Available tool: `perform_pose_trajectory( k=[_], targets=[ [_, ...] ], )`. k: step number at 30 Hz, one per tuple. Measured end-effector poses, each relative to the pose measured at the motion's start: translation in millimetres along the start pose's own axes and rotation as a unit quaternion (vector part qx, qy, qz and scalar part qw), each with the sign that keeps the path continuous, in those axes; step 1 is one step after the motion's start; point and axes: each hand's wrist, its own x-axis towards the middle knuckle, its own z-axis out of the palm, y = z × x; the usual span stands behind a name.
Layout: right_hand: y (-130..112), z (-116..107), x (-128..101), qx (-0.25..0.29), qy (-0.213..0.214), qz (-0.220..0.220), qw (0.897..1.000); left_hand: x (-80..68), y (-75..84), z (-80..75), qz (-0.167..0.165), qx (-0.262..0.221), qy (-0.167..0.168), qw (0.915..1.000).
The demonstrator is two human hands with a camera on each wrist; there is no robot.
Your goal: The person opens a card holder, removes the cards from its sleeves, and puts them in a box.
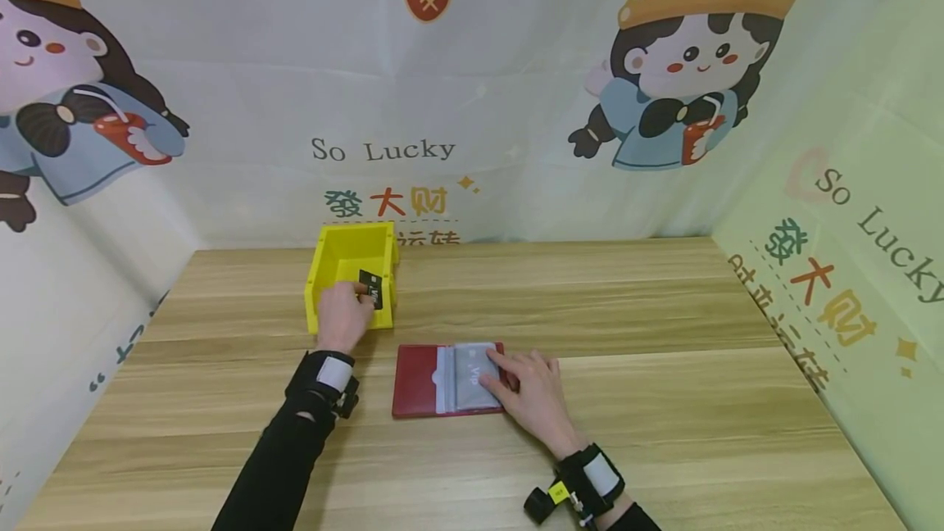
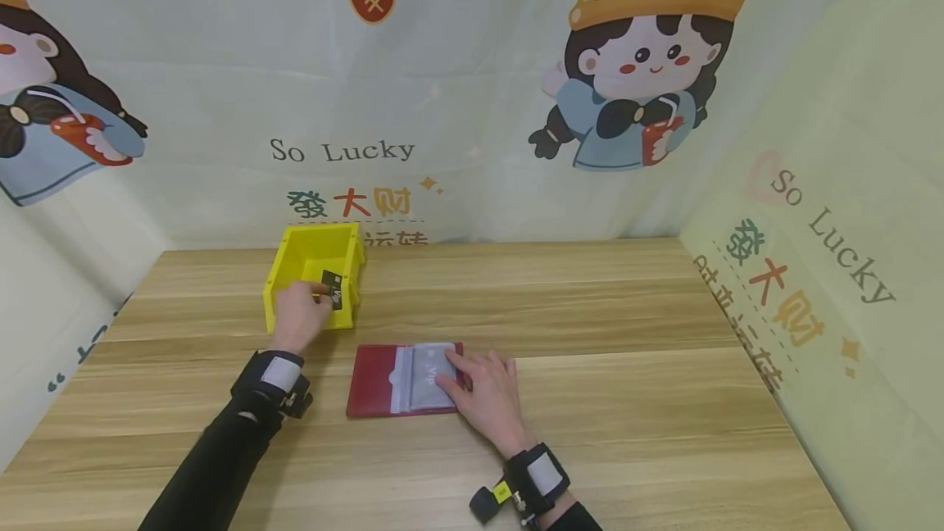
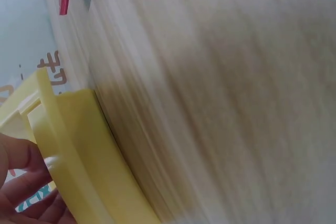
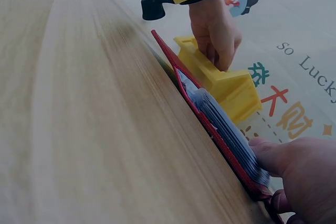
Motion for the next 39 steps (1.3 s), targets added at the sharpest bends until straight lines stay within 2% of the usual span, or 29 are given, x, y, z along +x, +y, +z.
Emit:
perform_pose_trajectory(
  k=[9,16,21,24,30,39],
  targets=[
    [-1.1,0.4,0.0,-0.001,0.001,0.002,1.0,-5.9,5.2,4.6,0.033,0.009,-0.023,0.9992],
    [-1.1,0.2,0.5,-0.008,0.002,0.001,1.0,-9.9,11.2,11.5,0.072,0.084,-0.014,0.9938],
    [-1.2,0.1,0.6,-0.008,-0.001,0.002,1.0,-12.5,15.1,15.9,0.09,0.112,-0.008,0.9897],
    [-1.2,0.2,0.6,-0.008,0.0,0.002,1.0,-13.2,18.7,17.6,0.085,0.12,-0.02,0.9889],
    [-1.5,-0.3,0.2,-0.008,-0.002,0.003,1.0,-11.3,23.7,22.0,0.06,0.143,-0.075,0.9851],
    [-1.1,-0.1,0.5,-0.007,-0.001,0.003,1.0,-10.6,24.5,25.2,0.047,0.122,-0.094,0.987]
  ],
)
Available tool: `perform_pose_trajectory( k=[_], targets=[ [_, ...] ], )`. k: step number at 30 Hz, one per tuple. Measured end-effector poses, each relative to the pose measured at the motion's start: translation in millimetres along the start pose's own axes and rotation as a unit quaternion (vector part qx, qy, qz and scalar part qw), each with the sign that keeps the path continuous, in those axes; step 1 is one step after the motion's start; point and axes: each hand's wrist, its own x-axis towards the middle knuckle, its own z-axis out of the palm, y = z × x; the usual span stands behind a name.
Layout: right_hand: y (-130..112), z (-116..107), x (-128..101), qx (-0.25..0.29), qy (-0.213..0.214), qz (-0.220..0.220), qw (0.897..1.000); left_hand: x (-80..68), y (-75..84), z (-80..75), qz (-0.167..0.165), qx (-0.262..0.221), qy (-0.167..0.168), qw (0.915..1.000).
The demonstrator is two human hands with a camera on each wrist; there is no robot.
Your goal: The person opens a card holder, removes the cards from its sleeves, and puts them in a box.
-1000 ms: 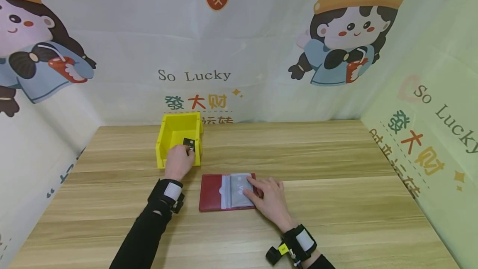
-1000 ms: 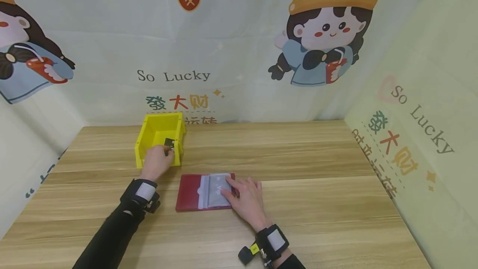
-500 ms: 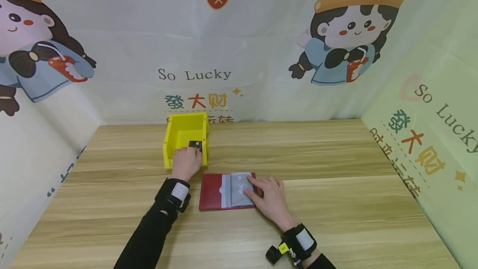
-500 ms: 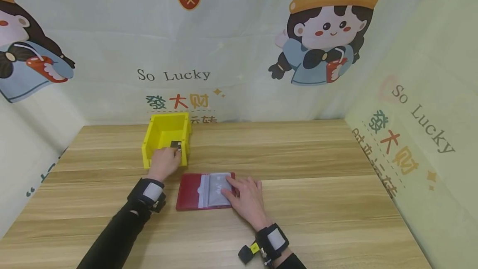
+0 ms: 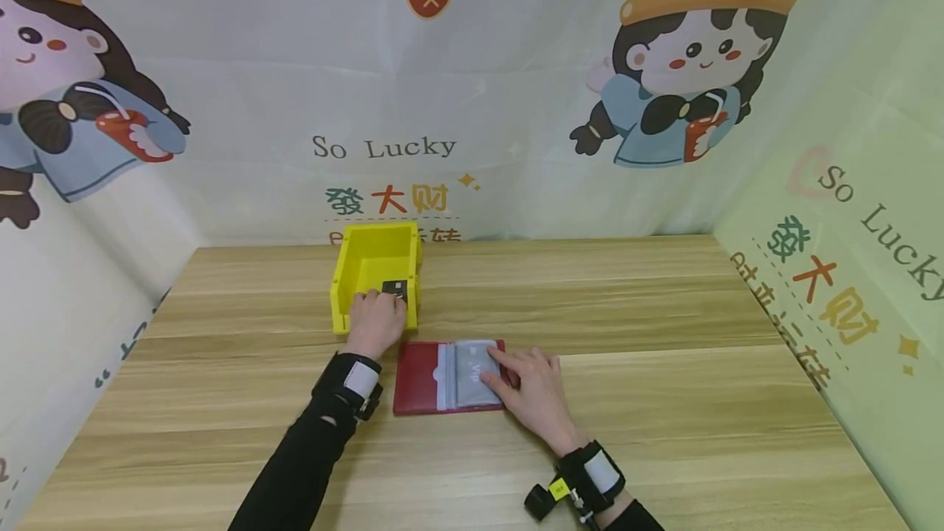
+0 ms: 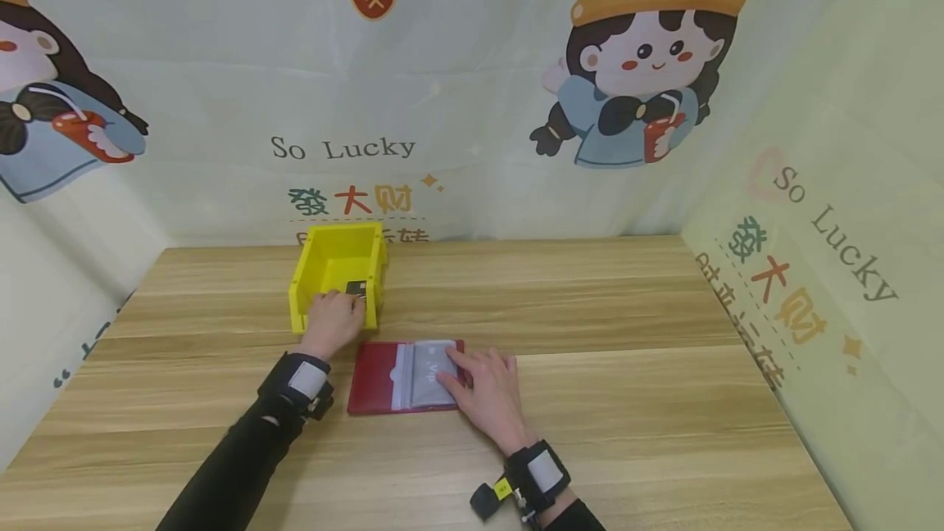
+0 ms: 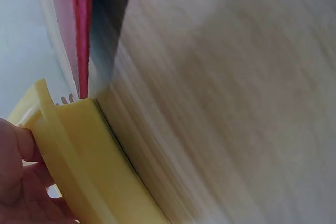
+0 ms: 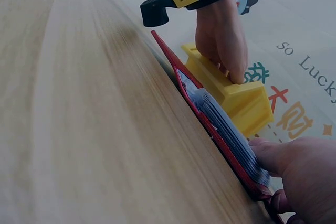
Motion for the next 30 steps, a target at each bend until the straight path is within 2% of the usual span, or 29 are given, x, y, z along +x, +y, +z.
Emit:
perform_pose_trajectory(
  k=[8,10,12,14,16,18,20,23,24,27,30],
  targets=[
    [-0.2,-0.8,-0.2,0.005,0.002,0.0,1.0,-0.3,0.1,-1.2,0.006,-0.003,-0.003,1.0],
    [-0.1,-0.6,-0.2,0.005,0.001,0.0,1.0,-1.6,0.4,-1.0,0.017,-0.012,0.02,0.9996],
    [0.1,-0.3,-0.1,0.003,0.002,-0.001,1.0,-4.3,1.6,-1.1,0.025,-0.042,0.064,0.9968],
    [0.4,0.0,0.0,0.002,0.001,-0.001,1.0,-10.1,5.2,-2.6,0.027,-0.085,0.109,0.9901],
    [0.3,0.4,0.3,-0.001,0.003,-0.004,1.0,-19.3,11.0,-6.0,0.027,-0.138,0.142,0.9799],
    [-0.3,0.4,1.0,0.0,0.005,-0.004,1.0,-31.2,18.5,-9.8,0.026,-0.174,0.147,0.9734],
    [-0.8,0.5,1.8,-0.001,0.008,-0.005,1.0,-44.6,25.9,-12.3,0.038,-0.189,0.117,0.9743],
    [-1.3,0.4,2.9,-0.004,0.008,-0.003,1.0,-63.4,34.0,-12.4,0.064,-0.191,0.024,0.9791],
    [-1.3,0.4,3.1,-0.007,0.007,-0.003,1.0,-68.6,35.5,-11.6,0.069,-0.195,-0.013,0.9784],
    [-1.6,-0.3,2.9,-0.012,-0.001,-0.002,1.0,-80.3,36.3,-7.0,0.081,-0.201,-0.096,0.9714],
    [-1.6,-1.5,2.9,-0.019,-0.006,-0.001,1.0,-86.6,34.2,-0.7,0.093,-0.217,-0.134,0.9624]
  ],
)
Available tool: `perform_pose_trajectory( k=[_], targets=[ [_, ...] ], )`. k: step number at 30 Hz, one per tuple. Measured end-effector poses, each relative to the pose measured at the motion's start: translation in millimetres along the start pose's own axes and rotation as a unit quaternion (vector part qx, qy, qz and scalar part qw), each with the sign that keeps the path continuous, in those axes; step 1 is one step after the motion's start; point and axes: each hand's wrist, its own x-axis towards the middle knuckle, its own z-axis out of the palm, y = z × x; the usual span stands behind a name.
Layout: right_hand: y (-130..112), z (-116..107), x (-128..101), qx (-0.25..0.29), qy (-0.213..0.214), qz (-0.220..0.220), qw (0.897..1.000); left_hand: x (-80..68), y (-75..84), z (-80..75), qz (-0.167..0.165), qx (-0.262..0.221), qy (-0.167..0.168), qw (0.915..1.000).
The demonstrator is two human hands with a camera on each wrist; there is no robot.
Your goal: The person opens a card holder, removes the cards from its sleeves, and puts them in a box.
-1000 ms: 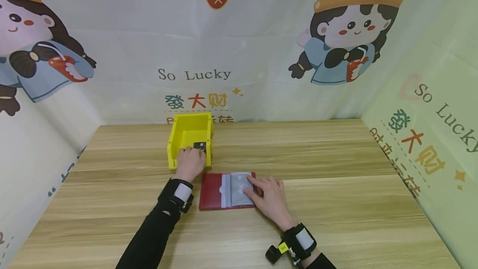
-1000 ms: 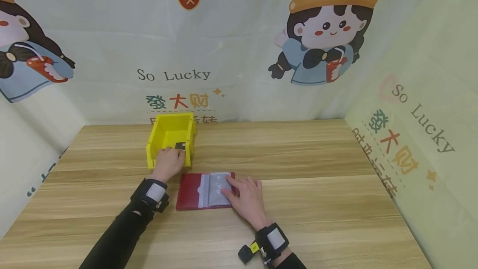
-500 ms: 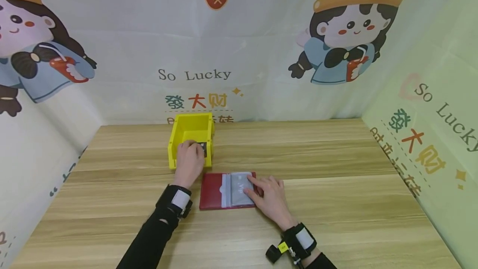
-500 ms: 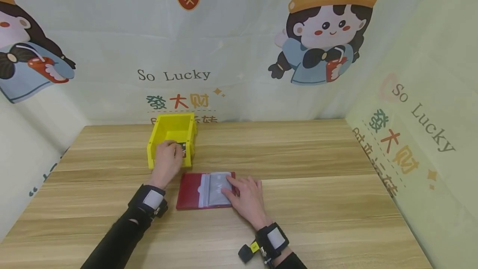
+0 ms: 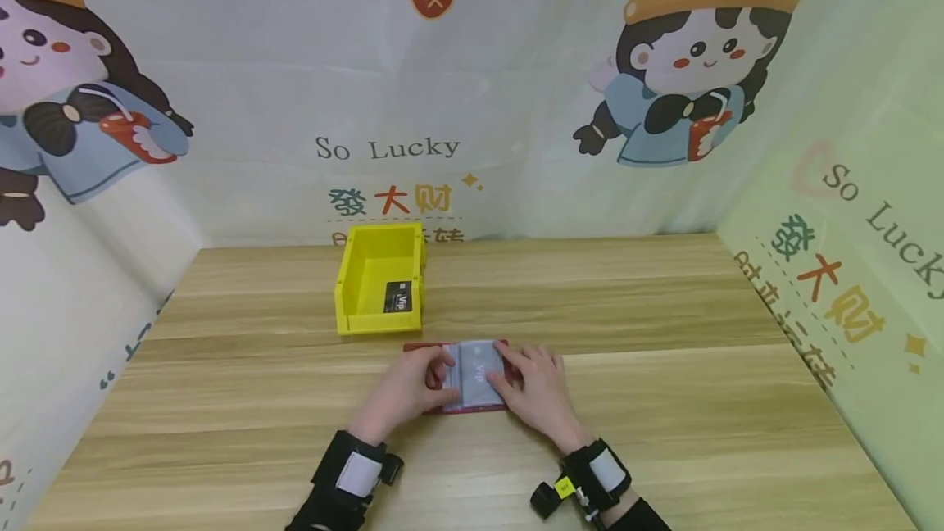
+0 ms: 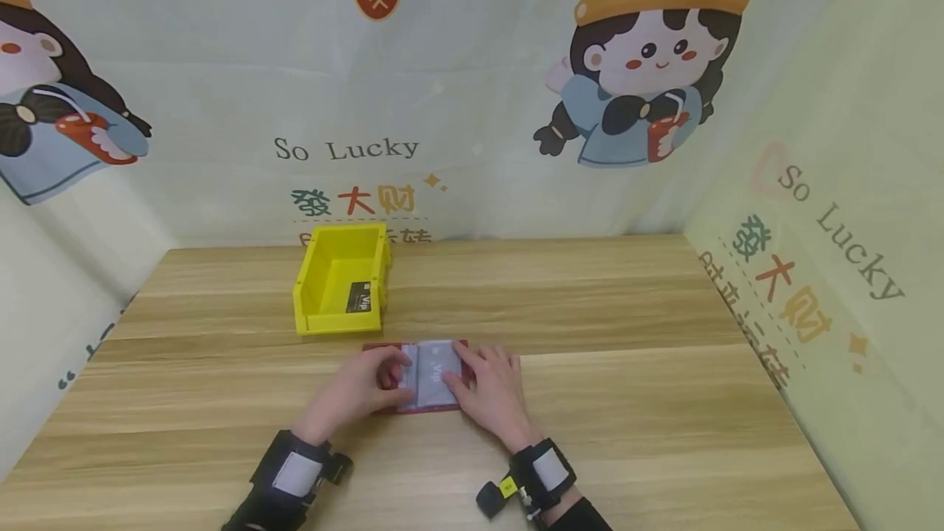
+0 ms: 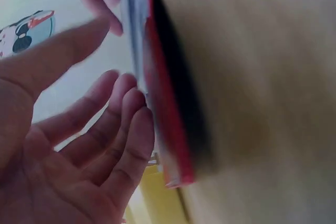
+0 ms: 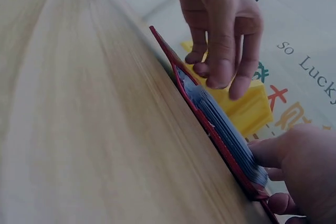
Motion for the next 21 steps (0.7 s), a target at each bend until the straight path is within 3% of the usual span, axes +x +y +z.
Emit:
perform_pose_trajectory(
  k=[7,13,21],
  targets=[
    [-1.7,2.9,12.5,-0.016,-0.008,0.003,1.0,-1.2,-8.7,9.0,0.021,-0.019,-0.011,0.9995],
    [-1.4,9.1,19.7,-0.027,-0.013,-0.005,1.0,-2.7,-11.5,12.8,0.009,-0.045,-0.009,0.9989],
    [-2.6,12.0,18.5,-0.024,0.015,-0.019,0.999,-4.0,-12.2,11.8,-0.005,-0.074,-0.006,0.9973]
  ],
)
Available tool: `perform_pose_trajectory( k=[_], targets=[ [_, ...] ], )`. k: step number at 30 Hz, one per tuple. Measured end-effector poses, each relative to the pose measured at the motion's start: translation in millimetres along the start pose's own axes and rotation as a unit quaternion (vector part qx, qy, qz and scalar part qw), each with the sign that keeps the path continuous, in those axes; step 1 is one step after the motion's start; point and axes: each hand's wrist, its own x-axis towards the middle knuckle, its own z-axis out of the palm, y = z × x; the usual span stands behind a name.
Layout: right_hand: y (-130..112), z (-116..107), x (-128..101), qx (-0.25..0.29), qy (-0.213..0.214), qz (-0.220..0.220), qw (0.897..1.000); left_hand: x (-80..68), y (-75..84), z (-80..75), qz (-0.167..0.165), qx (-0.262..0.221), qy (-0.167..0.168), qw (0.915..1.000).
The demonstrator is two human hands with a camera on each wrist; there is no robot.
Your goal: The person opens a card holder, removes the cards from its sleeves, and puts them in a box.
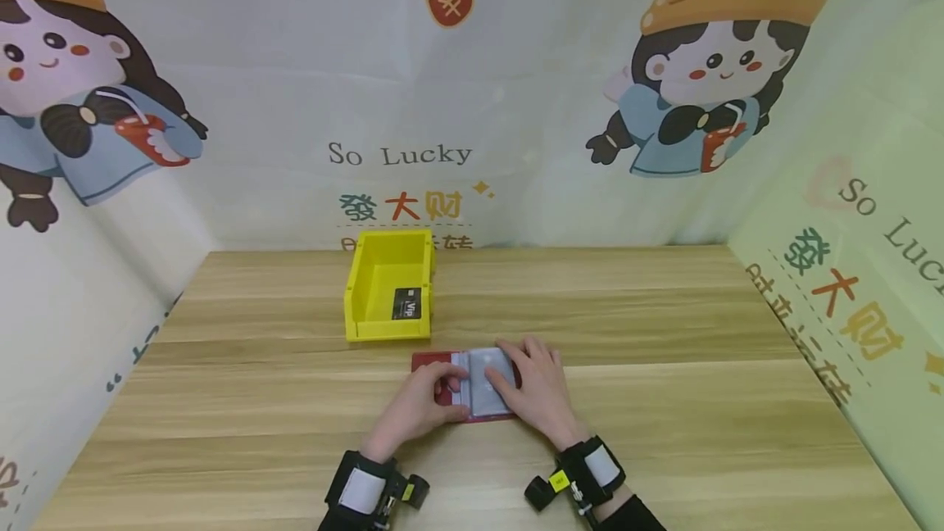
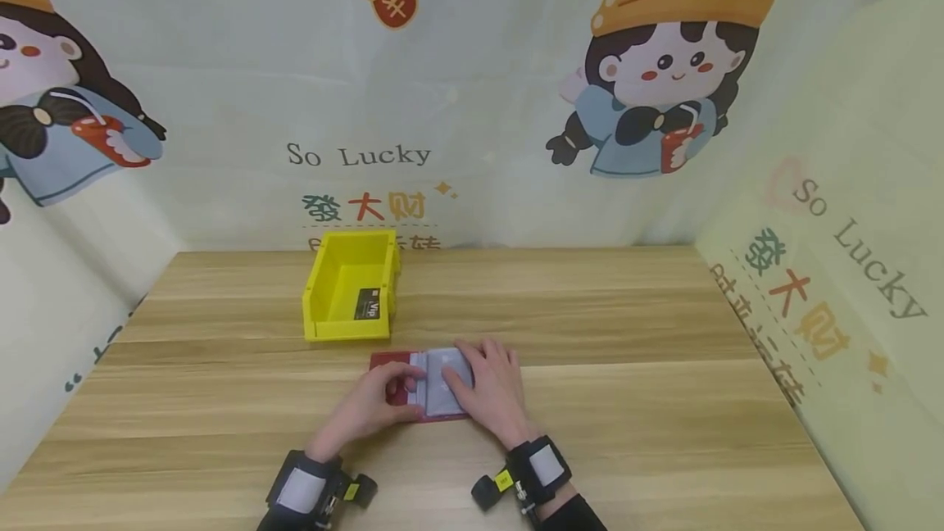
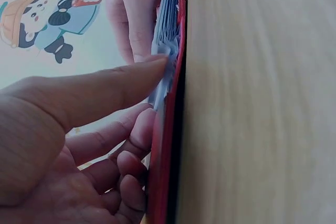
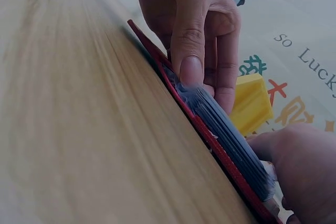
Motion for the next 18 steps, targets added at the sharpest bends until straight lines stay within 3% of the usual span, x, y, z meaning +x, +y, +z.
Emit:
perform_pose_trajectory(
  k=[6,12,18],
  targets=[
    [-2.2,3.4,-2.1,0.058,0.014,0.004,0.998,-0.2,-2.2,0.6,0.0,-0.008,0.001,1.0],
    [-3.8,4.9,-3.5,0.169,0.039,0.004,0.985,0.3,-3.9,1.2,0.003,-0.022,0.006,0.9997],
    [-6.5,3.9,-7.9,0.198,0.053,-0.001,0.979,-0.6,-5.2,-0.2,0.003,-0.041,0.011,0.9991]
  ],
)
